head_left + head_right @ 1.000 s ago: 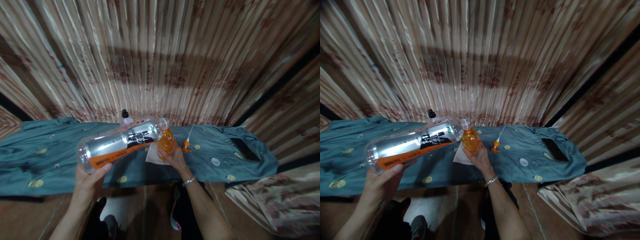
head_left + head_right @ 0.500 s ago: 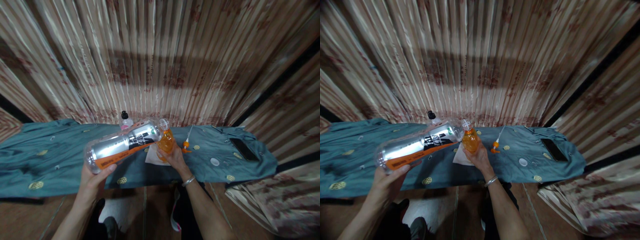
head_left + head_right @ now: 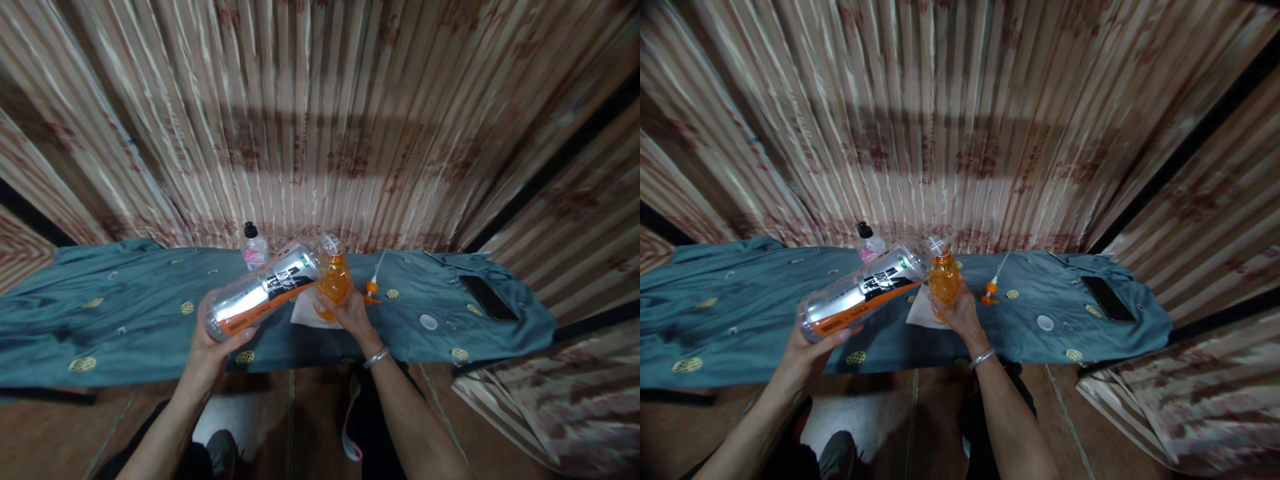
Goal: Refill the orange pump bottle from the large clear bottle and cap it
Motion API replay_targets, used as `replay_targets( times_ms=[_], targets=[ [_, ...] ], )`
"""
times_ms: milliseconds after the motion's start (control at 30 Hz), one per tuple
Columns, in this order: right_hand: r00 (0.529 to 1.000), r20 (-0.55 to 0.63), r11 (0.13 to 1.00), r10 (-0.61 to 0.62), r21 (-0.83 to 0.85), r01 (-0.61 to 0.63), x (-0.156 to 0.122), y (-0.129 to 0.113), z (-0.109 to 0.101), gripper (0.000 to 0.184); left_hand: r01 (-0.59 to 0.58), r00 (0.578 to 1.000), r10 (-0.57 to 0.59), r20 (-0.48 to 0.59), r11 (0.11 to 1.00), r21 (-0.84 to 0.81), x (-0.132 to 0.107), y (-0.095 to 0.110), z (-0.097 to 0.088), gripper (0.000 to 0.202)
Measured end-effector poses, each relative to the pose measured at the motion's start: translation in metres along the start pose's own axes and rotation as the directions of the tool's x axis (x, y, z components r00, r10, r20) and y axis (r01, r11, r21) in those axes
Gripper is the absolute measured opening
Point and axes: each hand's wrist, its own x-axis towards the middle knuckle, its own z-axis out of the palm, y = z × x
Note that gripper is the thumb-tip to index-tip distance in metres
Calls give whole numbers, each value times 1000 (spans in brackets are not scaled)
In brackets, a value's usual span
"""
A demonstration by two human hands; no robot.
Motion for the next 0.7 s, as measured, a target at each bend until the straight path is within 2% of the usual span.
replay_targets(
  times_ms=[300, 467, 633, 700],
  targets=[
    [1000, -15, 1000, -20, -18, 20, -1, 0, 2, 72, 20, 999, -23, -48, 998, -67, -3, 11, 4, 101],
    [1000, -14, 1000, -28, -7, 28, -2, -1, 2, 69, -49, 996, 42, -84, 995, -81, 3, 9, -5, 104],
    [999, -21, 999, -33, -41, 32, -3, -5, 1, 71, -62, 997, 58, -56, 995, -77, 5, 15, -6, 97],
    [1000, -16, 998, -23, -58, 22, -3, -6, 1, 72, -99, 992, 92, -84, 992, -80, 6, 17, -6, 95]
  ],
)
